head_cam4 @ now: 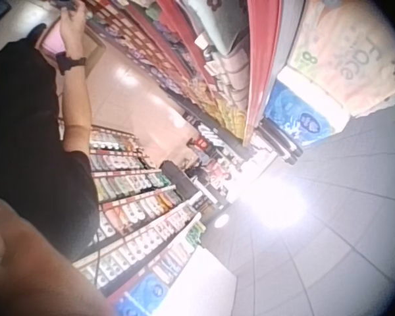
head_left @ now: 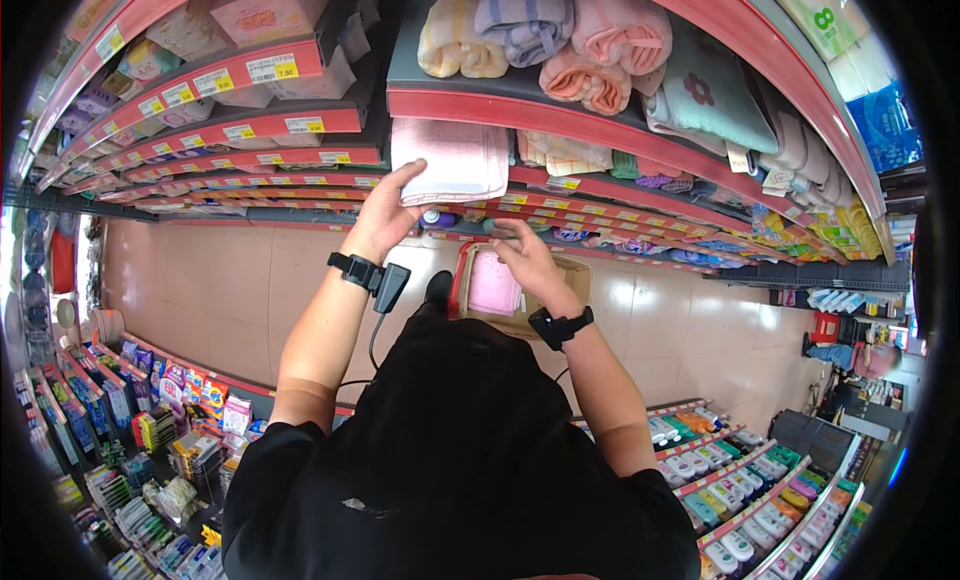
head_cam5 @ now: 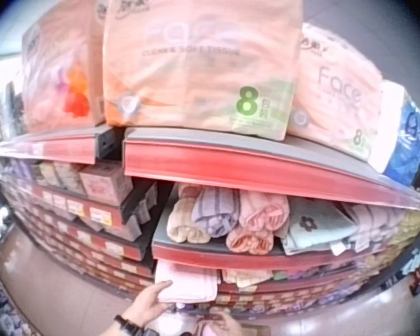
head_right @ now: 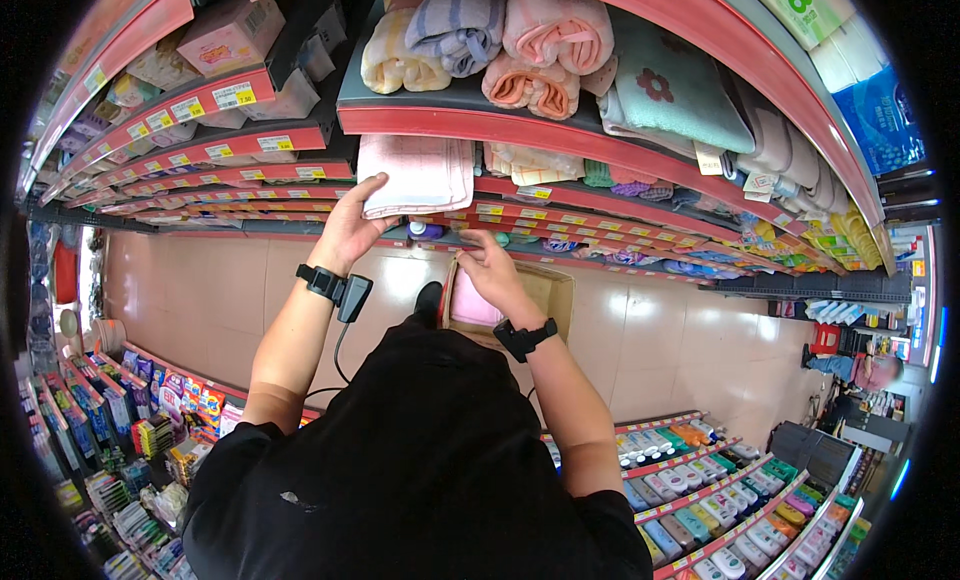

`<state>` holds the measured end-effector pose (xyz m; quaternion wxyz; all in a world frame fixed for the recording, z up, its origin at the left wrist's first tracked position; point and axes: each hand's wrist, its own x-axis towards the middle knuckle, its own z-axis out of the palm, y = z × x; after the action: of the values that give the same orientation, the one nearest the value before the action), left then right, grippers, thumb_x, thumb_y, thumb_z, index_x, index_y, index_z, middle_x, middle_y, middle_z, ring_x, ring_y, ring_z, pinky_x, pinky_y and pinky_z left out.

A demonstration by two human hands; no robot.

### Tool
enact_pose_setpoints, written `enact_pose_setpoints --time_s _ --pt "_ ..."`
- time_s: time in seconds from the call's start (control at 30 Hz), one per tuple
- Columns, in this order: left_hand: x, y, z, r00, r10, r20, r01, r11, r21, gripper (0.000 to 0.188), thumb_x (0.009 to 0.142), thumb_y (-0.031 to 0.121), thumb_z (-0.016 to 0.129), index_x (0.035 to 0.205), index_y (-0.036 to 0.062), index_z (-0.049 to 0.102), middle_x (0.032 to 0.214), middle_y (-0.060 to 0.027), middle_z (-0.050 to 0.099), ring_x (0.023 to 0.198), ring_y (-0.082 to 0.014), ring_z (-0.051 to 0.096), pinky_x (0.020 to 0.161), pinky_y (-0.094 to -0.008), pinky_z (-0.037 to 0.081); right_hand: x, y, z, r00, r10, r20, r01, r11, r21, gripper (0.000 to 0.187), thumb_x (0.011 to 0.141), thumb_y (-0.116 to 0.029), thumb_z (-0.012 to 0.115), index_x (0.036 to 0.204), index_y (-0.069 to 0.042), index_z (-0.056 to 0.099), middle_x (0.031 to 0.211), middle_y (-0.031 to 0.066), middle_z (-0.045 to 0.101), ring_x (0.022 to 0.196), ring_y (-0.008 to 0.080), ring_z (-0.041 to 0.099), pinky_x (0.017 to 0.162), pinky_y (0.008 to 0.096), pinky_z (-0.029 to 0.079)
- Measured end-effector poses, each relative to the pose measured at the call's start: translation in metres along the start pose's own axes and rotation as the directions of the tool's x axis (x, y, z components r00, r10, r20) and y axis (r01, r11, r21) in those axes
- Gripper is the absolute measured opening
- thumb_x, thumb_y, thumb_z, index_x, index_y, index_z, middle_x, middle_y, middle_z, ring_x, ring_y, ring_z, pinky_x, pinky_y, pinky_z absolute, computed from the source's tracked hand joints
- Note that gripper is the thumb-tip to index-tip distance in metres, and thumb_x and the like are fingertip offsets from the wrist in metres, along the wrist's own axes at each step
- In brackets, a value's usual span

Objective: The recorder is taking small packaged towels and tissues from a box and placing them on supermarket shelves.

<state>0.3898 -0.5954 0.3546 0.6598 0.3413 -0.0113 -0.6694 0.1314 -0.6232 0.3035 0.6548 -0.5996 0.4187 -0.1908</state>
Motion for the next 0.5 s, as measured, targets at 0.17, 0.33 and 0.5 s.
enact_pose_setpoints --time_s 0.17,0.33,0.5 --pt "-0.007 0.002 0.004 0.994 -0.038 0.106 0.040 0.999 -0.018 0.028 0.092 0.007 0.058 0.117 -0.0035 0.052 0.118 -0.0157 0.059 0.111 -0.0288 0.059 0.098 -0.0428 0.048 0.002 -0.007 0.009 0.999 0.048 -0.018 -0.043 0.973 0.227 0.046 0.096 -0.015 0.054 0.138 -0.004 0.038 0.131 0.0163 0.055 0.112 0.0230 0.060 0.091 0.0352 0.050" --pt "-0.047 -0.021 -0.009 0.964 -0.153 0.219 0.189 0.970 -0.155 0.040 0.089 0.006 0.055 0.126 -0.0079 0.046 0.124 -0.0206 0.057 0.116 -0.0335 0.057 0.098 -0.0453 0.049 -0.010 -0.011 0.006 0.958 0.151 0.243 -0.285 0.575 0.767 0.054 0.103 -0.045 0.035 0.142 -0.007 0.038 0.140 0.0138 0.048 0.124 0.0288 0.053 0.101 0.0468 0.046" --pt "-0.083 -0.053 -0.005 0.953 -0.267 0.142 0.239 0.953 0.186 0.053 0.086 0.000 0.060 0.135 -0.0029 0.041 0.126 -0.0145 0.057 0.118 -0.0260 0.057 0.099 -0.0401 0.050 -0.034 -0.015 0.007 0.931 0.148 0.333 -0.363 0.295 0.884 0.072 0.101 -0.056 0.030 0.146 -0.001 0.032 0.146 0.0157 0.044 0.132 0.0303 0.046 0.110 0.0461 0.036"
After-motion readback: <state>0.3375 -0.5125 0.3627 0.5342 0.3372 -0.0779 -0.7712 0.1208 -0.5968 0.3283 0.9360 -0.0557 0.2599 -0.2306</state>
